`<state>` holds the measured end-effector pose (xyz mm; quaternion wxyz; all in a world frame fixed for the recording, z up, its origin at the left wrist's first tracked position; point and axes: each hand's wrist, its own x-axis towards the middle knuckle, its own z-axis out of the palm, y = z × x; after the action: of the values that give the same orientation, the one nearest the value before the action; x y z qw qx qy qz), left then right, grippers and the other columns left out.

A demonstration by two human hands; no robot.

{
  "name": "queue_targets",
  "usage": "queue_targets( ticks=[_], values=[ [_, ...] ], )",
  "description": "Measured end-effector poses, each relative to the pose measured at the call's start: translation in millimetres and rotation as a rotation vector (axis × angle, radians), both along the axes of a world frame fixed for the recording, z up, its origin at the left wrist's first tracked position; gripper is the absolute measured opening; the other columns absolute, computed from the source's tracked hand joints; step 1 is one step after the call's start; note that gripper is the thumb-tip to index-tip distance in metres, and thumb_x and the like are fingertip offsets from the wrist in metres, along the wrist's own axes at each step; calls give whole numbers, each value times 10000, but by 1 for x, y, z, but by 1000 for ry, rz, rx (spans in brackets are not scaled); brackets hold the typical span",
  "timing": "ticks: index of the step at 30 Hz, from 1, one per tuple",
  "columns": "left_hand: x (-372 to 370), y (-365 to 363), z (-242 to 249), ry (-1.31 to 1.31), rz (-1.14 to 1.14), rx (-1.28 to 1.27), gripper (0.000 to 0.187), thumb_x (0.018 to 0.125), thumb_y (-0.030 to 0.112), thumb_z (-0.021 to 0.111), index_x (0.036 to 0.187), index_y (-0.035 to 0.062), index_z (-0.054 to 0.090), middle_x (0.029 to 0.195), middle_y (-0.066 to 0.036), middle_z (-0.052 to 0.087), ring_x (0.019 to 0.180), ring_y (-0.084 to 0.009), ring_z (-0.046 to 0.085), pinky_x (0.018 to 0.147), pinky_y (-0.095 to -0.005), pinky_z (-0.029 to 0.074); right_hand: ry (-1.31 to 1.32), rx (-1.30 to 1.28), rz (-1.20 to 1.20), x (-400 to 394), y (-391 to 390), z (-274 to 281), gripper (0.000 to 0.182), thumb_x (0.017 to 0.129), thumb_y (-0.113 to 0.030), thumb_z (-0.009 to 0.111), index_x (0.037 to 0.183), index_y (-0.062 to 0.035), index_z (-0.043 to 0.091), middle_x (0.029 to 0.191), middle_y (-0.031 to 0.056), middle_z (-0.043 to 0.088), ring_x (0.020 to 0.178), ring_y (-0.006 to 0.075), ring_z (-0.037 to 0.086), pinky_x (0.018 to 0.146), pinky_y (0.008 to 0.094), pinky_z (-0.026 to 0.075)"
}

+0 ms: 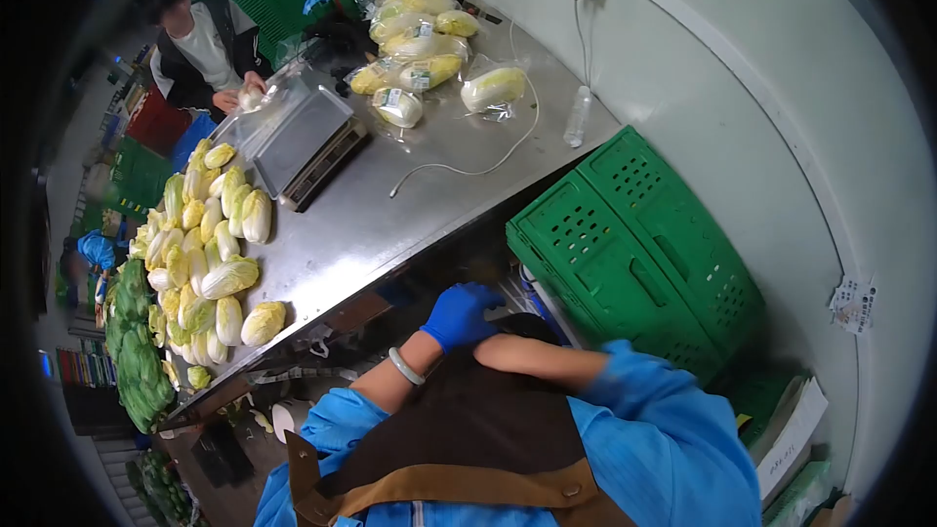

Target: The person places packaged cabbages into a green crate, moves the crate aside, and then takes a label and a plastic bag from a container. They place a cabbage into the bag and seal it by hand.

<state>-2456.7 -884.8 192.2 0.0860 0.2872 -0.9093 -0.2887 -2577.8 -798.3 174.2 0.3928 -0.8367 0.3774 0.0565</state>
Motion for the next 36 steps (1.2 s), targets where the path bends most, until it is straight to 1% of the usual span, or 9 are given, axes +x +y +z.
queue_targets(
  ticks=[6, 12, 16, 19, 21, 23, 28, 31, 36],
  values=[
    [-3, -1, -5, 44, 88, 157, 365, 633, 257, 755, 966, 118, 700, 908, -119, 687, 824, -318, 656, 739, -409, 536, 62, 82, -138, 0, -4, -9, 192, 845, -132, 475, 898, -14, 617, 900, 176, 643, 890, 331, 632, 814, 446, 478],
    [32, -52, -19, 261, 9, 948, 392, 814, 176, 690, 1168, 26, 619, 1122, -90, 653, 1020, -160, 611, 892, -316, 483, -190, -123, 36, -16, -62, 45, 197, 846, -129, 511, 926, -37, 666, 879, 167, 670, 848, 341, 644, 737, 432, 510],
    [79, -103, -21, 322, 443, 1278, 339, 888, 159, 611, 1180, -13, 597, 1136, -69, 631, 1013, -147, 583, 919, -286, 450, -367, -71, -549, -27, -159, 45, 241, 823, -186, 607, 1020, -50, 629, 921, 169, 657, 868, 331, 633, 781, 432, 503],
    [131, -141, -76, 233, 594, 835, 288, 887, 149, 598, 1129, -4, 625, 1012, -72, 667, 923, -144, 602, 868, -278, 467, -62, -529, -822, -24, -239, -15, 439, 805, -215, 654, 1185, -33, 529, 1119, 176, 597, 1020, 329, 577, 821, 430, 496],
    [171, -159, -128, 307, 728, 849, 214, 879, 154, 600, 1017, 6, 671, 956, -97, 673, 853, -154, 634, 787, -271, 491, 106, -628, -824, -20, -282, -37, 513, 806, -238, 660, 1229, -18, 473, 1198, 187, 542, 1085, 331, 540, 834, 435, 494],
    [189, -178, -110, 330, 749, 974, 211, 876, 133, 593, 1011, -9, 670, 957, -98, 673, 841, -157, 632, 770, -280, 495, 251, -685, -830, -10, -318, -56, 510, 820, -273, 651, 1218, -4, 481, 1199, 183, 556, 1028, 350, 578, 840, 444, 493],
    [206, -218, -112, 311, 757, 1049, 231, 871, 97, 592, 1056, -29, 648, 951, -94, 667, 835, -164, 625, 759, -285, 500, 409, -279, -656, -33, -350, -138, 332, 868, -262, 563, 1105, -32, 533, 960, 173, 633, 819, 348, 643, 664, 476, 521],
    [200, -245, -123, 297, 738, 1091, 256, 875, 109, 597, 1085, -32, 636, 972, -99, 665, 855, -169, 623, 780, -287, 497, 487, -235, -839, -59, -361, -81, 242, 877, -220, 532, 1030, -33, 547, 863, 182, 629, 814, 361, 633, 678, 483, 506],
    [166, -287, -134, 319, 723, 1125, 287, 876, 132, 608, 1113, -29, 630, 1017, -106, 660, 896, -176, 622, 814, -290, 491, 68, -867, -1451, -198, -429, 15, 191, 917, -232, 504, 998, -65, 552, 757, 198, 625, 716, 388, 620, 608, 479, 465]
  ],
)
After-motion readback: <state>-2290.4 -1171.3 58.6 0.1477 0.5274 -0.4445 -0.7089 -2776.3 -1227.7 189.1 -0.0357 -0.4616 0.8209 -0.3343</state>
